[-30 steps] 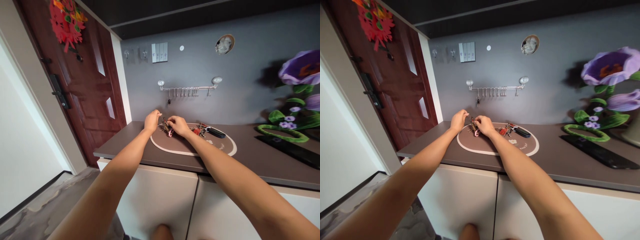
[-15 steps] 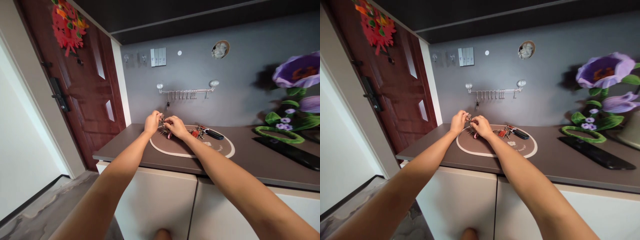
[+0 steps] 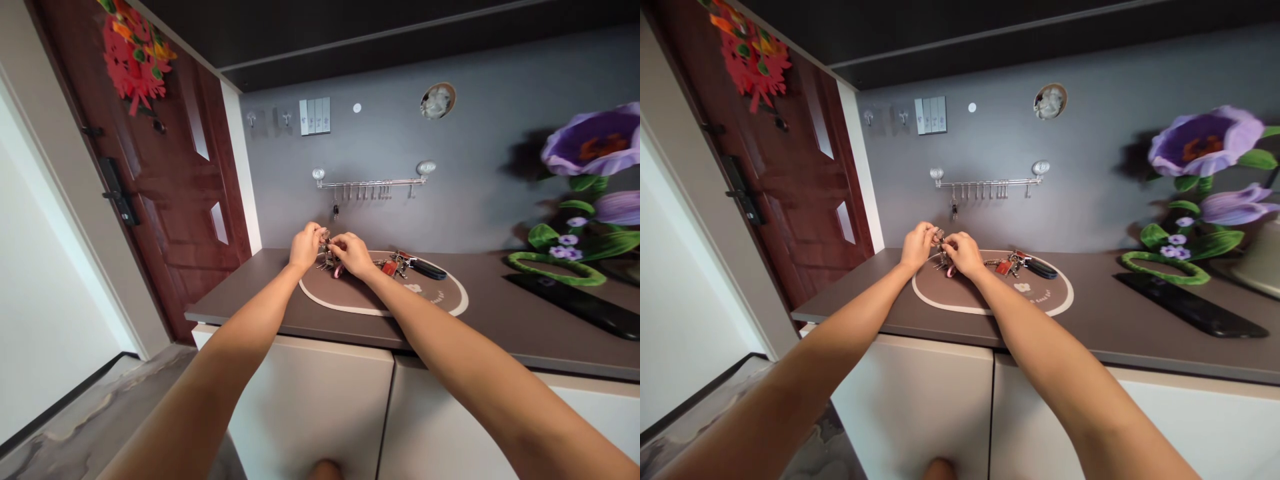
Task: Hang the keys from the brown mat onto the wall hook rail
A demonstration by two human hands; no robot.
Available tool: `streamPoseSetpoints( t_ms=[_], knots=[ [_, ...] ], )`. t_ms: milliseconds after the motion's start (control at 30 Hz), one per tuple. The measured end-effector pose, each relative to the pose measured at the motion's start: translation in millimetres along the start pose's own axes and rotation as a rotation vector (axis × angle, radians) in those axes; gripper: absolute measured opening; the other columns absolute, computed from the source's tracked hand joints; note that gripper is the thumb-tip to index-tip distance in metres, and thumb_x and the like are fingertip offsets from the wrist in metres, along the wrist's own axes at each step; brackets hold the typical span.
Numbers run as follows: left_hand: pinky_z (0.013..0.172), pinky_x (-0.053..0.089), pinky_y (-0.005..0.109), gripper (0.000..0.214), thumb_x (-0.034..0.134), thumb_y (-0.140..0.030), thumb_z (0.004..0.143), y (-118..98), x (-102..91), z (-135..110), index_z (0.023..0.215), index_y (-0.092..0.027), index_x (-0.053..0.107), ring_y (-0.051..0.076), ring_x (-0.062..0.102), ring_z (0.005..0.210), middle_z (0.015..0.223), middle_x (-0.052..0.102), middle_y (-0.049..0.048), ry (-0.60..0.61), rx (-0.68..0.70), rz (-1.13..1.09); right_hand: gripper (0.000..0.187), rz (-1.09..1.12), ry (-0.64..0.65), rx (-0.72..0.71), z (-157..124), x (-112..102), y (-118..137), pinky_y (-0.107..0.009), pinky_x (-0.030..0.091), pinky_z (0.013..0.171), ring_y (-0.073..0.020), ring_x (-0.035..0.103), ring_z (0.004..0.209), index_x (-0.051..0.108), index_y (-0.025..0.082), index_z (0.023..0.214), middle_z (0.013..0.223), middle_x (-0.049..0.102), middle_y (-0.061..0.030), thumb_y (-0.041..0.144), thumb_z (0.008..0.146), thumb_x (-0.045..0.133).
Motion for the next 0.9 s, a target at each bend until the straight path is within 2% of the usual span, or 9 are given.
streamPoseSetpoints(
  t_ms=[167, 367, 567, 800, 900],
  knots=[
    [0.062, 0.041, 0.022, 0.028, 0.031, -0.038, 0.088, 1, -3.1, 1, 0.086, -0.017, 0.050, 0.011, 0.057, 0.062, 0.067, 0.062, 0.0012, -0.060, -0.039, 0.067, 0.011, 0.102, -0.017, 0.069, 0, -3, 4, -0.025, 0.041, 0.072, -0.0100, 0.049, 0.067, 0.061, 0.018, 0.073, 0.077, 0.052, -0.0013, 0.023, 0.073, 0.051],
    [0.059, 0.037, 0.022, 0.033, 0.028, -0.042, 0.088, 2, -6.2, 1, 0.085, -0.018, 0.050, 0.012, 0.055, 0.058, 0.062, 0.059, 0.0004, -0.096, -0.075, 0.170, 0.022, 0.250, -0.046, 0.129, 2, -6, 2, -0.027, 0.046, 0.058, -0.0118, 0.050, 0.069, 0.061, 0.018, 0.081, 0.090, 0.048, -0.0040, 0.036, 0.075, 0.050],
    [0.055, 0.035, 0.021, 0.038, 0.023, -0.046, 0.088, 2, -4.1, -1, 0.080, -0.019, 0.049, 0.011, 0.052, 0.053, 0.059, 0.057, -0.0007, -0.071, -0.074, 0.159, 0.018, 0.165, -0.155, 0.048, 11, -15, 0, -0.028, 0.041, 0.074, -0.0124, 0.048, 0.074, 0.059, 0.017, 0.078, 0.083, 0.052, -0.0031, 0.030, 0.078, 0.046],
    [0.056, 0.034, 0.022, 0.037, 0.024, -0.045, 0.088, -3, -0.2, -5, 0.076, -0.020, 0.048, 0.012, 0.053, 0.056, 0.059, 0.056, -0.0007, 0.041, -0.039, 0.171, 0.016, 0.055, -0.276, 0.037, 13, -25, 1, -0.029, 0.037, 0.078, -0.0160, 0.047, 0.084, 0.060, 0.018, 0.077, 0.086, 0.054, -0.0057, 0.026, 0.079, 0.046],
    [0.058, 0.034, 0.023, 0.037, 0.024, -0.045, 0.088, -6, 0.9, -6, 0.075, -0.020, 0.049, 0.013, 0.053, 0.058, 0.060, 0.056, -0.0005, 0.073, -0.021, 0.181, 0.017, -0.045, -0.282, 0.056, 12, -30, 2, -0.032, 0.033, 0.081, -0.0179, 0.046, 0.087, 0.060, 0.021, 0.077, 0.087, 0.056, -0.0056, 0.028, 0.080, 0.046]
  ],
)
Point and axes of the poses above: each hand's wrist, its own z-axis towards the middle knuckle, its own x-axis out of the palm, y = z × x, the point moved 1 cm from there along z, towards the middle knuckle
